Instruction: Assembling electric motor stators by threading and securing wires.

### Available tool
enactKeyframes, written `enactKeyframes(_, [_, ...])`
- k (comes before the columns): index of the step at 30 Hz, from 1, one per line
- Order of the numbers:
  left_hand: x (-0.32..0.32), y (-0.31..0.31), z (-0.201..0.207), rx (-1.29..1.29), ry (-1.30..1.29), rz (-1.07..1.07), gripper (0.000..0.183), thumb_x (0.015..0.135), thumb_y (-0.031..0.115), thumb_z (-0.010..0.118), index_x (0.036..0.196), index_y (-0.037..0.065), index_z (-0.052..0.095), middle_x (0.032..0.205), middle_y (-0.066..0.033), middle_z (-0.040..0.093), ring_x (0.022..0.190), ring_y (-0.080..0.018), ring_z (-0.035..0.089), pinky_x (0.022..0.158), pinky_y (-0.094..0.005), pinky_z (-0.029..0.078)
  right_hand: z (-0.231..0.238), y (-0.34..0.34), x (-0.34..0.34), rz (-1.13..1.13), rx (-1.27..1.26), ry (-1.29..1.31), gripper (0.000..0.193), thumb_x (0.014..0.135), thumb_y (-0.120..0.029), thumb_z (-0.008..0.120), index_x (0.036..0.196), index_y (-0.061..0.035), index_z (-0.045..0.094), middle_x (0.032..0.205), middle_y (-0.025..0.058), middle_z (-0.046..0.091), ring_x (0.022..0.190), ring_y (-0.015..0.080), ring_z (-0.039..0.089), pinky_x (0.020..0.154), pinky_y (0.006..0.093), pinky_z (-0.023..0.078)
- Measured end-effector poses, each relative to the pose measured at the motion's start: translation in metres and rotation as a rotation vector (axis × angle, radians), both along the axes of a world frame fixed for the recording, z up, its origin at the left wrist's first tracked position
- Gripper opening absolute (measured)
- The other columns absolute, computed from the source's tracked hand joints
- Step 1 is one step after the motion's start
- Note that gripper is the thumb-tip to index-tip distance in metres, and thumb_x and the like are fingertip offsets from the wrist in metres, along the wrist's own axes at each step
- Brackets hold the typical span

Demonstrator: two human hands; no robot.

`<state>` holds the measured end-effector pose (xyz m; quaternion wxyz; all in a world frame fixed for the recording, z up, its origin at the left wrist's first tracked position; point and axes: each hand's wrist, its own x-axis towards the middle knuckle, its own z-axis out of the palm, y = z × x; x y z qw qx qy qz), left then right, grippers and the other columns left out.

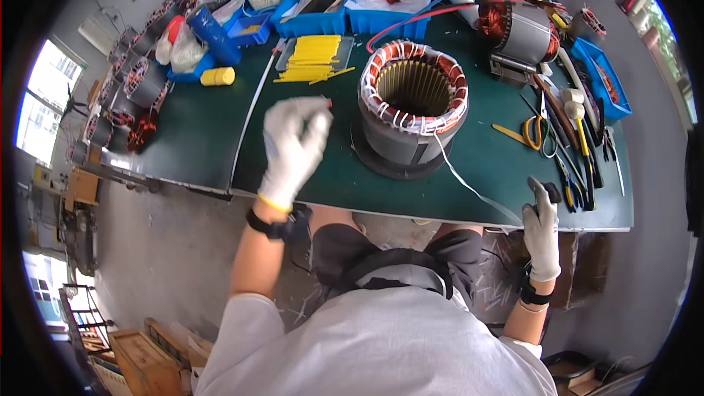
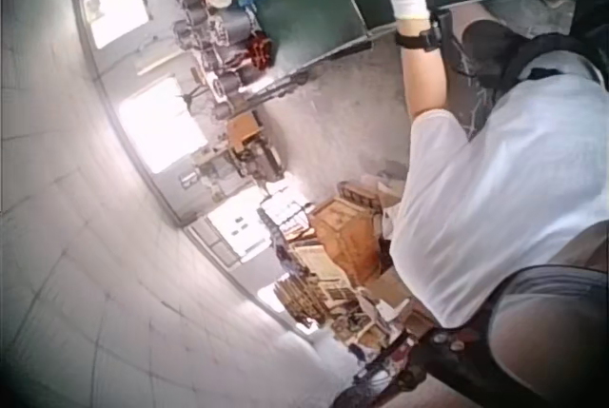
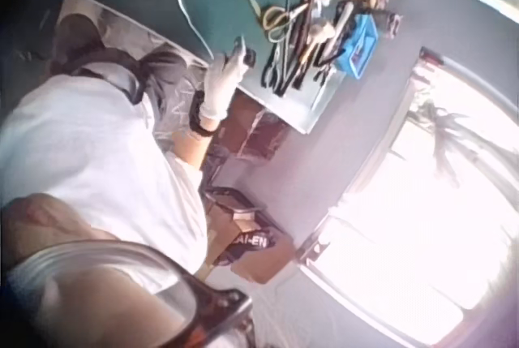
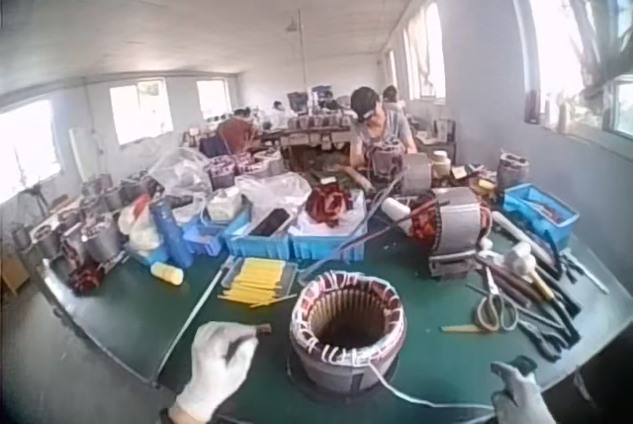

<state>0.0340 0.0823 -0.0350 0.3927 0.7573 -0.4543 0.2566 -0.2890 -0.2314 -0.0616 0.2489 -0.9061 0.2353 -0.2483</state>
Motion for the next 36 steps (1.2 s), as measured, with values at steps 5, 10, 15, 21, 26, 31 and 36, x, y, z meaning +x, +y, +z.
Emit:
enactKeyframes(5, [0.084, 0.025, -0.047, 0.660, 0.111, 0.429, 0.037, 0.091, 0.029, 0.067, 0.122, 0.011, 0.065, 0.118, -0.0137, 0.064, 0.111, -0.0360, 0.060, 0.096, -0.0465, 0.046, 0.025, 0.030, 0.017, 0.122, 0.416, 0.019, 0.052, 0.087, 0.007, 0.043, 0.137, 0.0027, 0.055, 0.120, 0.0142, 0.048, 0.110, 0.0230, 0.046, 0.101, 0.0297, 0.035])
enactKeyframes(10, [0.096, 0.037, -0.056, 0.837, 0.037, 0.385, 0.032, 0.093, 0.033, 0.065, 0.115, 0.009, 0.065, 0.104, -0.0124, 0.067, 0.095, -0.0337, 0.067, 0.083, -0.0477, 0.051, 0.046, 0.071, 0.042, 0.167, 0.640, -0.109, 0.034, 0.094, 0.001, 0.046, 0.123, 0.0027, 0.065, 0.101, 0.0039, 0.053, 0.087, 0.0114, 0.050, 0.082, 0.0246, 0.043])
enactKeyframes(15, [-0.004, 0.045, -0.029, -0.014, 0.771, -0.035, 0.021, 0.101, 0.026, 0.057, 0.107, 0.006, 0.059, 0.089, -0.0093, 0.060, 0.075, -0.0190, 0.061, 0.069, -0.0325, 0.050, 0.047, 0.080, 0.038, 0.179, 1.027, -0.175, 0.028, 0.095, -0.005, 0.055, 0.119, 0.0031, 0.066, 0.087, -0.0037, 0.059, 0.078, 0.0050, 0.053, 0.074, 0.0208, 0.046])
enactKeyframes(21, [-0.146, -0.047, 0.002, -0.095, 0.610, -0.486, 0.028, 0.090, 0.012, 0.071, 0.109, -0.001, 0.055, 0.093, -0.0147, 0.061, 0.082, -0.0319, 0.064, 0.074, -0.0377, 0.051, 0.041, 0.122, 0.078, 0.645, 1.103, -0.393, 0.039, 0.093, -0.018, 0.070, 0.124, 0.0033, 0.063, 0.106, 0.0073, 0.067, 0.097, 0.0125, 0.061, 0.089, 0.0272, 0.048])
enactKeyframes(26, [-0.126, -0.079, -0.005, -0.088, -0.033, -0.044, 0.045, 0.073, 0.028, 0.086, 0.103, 0.009, 0.059, 0.100, -0.0076, 0.057, 0.094, -0.0290, 0.057, 0.088, -0.0429, 0.046, 0.050, 0.094, 0.089, 0.295, 0.927, -0.471, 0.038, 0.105, -0.035, 0.053, 0.108, -0.0004, 0.066, 0.084, 0.0017, 0.063, 0.073, 0.0068, 0.053, 0.068, 0.0219, 0.044])
enactKeyframes(31, [-0.105, -0.114, -0.021, -0.173, -0.296, 0.303, 0.038, 0.067, 0.025, 0.087, 0.092, 0.018, 0.060, 0.111, -0.0062, 0.051, 0.107, -0.0302, 0.051, 0.090, -0.0453, 0.042, 0.039, 0.059, 0.102, 0.214, 0.664, -0.312, 0.039, 0.106, -0.037, 0.049, 0.104, -0.0011, 0.064, 0.073, 0.0020, 0.055, 0.067, 0.0090, 0.049, 0.063, 0.0271, 0.041])
enactKeyframes(36, [-0.112, -0.107, -0.016, -0.206, -0.282, 0.280, 0.022, 0.070, 0.016, 0.084, 0.080, 0.015, 0.065, 0.115, -0.0083, 0.053, 0.106, -0.0296, 0.051, 0.087, -0.0434, 0.043, 0.049, 0.046, 0.121, 0.302, -0.381, -0.209, 0.023, 0.087, -0.025, 0.074, 0.094, -0.0053, 0.065, 0.072, 0.0141, 0.064, 0.068, 0.0294, 0.062, 0.063, 0.0381, 0.047])
